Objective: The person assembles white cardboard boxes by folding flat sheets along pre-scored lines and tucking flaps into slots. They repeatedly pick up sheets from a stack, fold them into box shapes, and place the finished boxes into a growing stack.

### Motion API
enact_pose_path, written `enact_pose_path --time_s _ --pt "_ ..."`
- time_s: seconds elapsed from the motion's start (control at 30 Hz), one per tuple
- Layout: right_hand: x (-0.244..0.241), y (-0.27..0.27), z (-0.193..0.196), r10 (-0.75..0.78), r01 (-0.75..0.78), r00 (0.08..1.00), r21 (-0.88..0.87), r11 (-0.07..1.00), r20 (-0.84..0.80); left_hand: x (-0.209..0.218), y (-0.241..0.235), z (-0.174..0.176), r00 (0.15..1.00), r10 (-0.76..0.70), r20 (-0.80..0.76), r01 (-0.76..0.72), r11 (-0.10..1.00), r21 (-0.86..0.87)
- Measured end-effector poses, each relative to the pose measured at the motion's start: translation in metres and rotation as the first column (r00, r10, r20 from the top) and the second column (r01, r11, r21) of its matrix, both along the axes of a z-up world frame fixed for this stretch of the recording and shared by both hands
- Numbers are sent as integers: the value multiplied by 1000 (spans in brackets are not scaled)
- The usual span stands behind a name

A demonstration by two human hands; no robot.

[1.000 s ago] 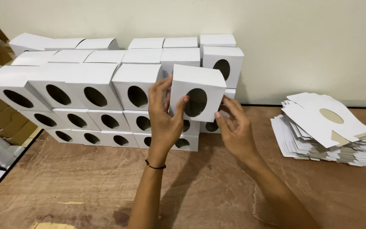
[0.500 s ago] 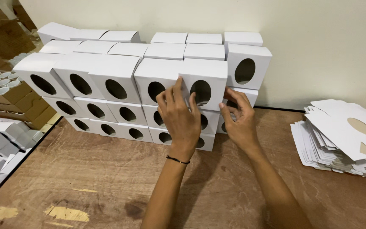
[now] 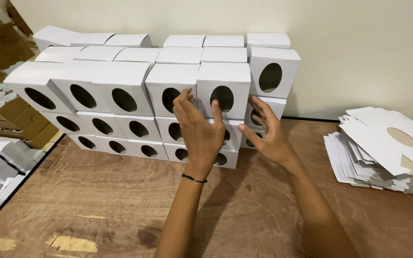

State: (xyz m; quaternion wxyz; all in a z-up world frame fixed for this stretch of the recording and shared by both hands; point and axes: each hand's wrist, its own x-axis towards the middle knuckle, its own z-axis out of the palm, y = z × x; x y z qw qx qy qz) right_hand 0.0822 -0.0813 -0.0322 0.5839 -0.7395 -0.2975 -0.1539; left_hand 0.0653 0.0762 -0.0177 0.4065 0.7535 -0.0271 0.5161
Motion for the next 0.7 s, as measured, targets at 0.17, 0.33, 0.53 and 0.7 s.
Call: enact_pose_path --time_s 0.17,0.33,0.53,0.7 --pt "-5 -26 4 15 -20 999 -95 995 -51 1 -1 -2 999 27 -45 -26 1000 7" --pt "-26 -83 20 -142 85 975 -304 949 -171 3 -17 -10 998 61 -24 -61 998 13" --pt "-4 -200 -13 -534 456 845 -497 738 -18 -5 -86 -36 970 -235 65 216 952 218" --pt "25 -289 -64 -754 604 631 -725 330 183 5 -149 -106 178 -825 -537 764 460 -453"
